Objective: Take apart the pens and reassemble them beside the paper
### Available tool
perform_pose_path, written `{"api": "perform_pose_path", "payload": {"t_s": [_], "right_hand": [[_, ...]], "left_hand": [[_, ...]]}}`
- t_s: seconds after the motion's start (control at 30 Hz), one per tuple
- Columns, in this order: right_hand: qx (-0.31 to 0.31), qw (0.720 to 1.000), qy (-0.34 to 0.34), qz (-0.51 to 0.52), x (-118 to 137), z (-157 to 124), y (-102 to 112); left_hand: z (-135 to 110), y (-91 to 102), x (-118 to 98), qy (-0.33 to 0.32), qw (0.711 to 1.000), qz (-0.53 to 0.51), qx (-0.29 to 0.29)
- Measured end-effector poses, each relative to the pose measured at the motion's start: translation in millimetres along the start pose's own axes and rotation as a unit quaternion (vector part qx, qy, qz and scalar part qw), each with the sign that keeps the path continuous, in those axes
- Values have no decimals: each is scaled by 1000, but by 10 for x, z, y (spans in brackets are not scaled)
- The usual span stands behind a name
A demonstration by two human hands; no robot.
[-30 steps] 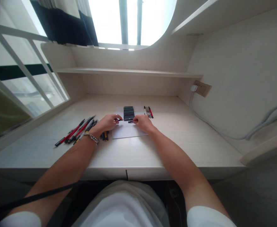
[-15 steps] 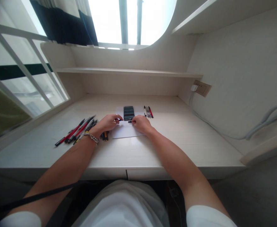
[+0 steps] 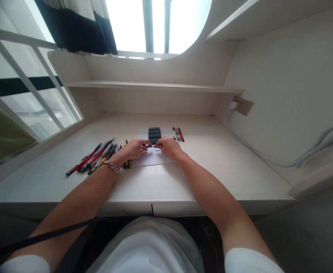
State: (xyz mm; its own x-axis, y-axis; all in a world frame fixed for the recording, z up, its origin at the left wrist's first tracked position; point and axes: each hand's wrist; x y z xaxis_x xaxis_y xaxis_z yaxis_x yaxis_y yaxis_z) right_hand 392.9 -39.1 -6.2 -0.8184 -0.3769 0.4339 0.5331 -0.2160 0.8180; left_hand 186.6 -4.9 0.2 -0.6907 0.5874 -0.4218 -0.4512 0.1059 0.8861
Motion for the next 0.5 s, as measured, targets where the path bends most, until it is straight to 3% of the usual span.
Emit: {"api": "perform_pose_path", "payload": {"t_s": [0.2, 0.33, 0.43, 0.5], "right_hand": [[21, 999, -32, -20, -132, 40, 135], [94, 993, -69, 17, -192, 15, 216], [159, 985, -63, 7, -173, -18, 221], [171, 984, -52, -21, -140, -33, 215]], "left_hand": [[-1, 55, 70, 37, 999, 0, -30], [21, 78, 168, 62, 997, -7, -54], [38, 57, 192, 61, 996, -16, -55], [43, 38, 184, 55, 997, -27, -53]]}}
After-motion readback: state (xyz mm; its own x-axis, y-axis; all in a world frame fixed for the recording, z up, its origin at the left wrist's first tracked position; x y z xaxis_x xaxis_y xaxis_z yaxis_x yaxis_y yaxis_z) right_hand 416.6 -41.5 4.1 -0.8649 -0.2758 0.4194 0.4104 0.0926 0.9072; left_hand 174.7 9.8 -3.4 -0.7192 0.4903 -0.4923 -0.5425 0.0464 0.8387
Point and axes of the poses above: each hand's wrist, its own z-axis towards the middle knuckle, its own y-axis out of the back of the hand, x = y × z, and after that the axes turned 1 degree about -y, right-handed
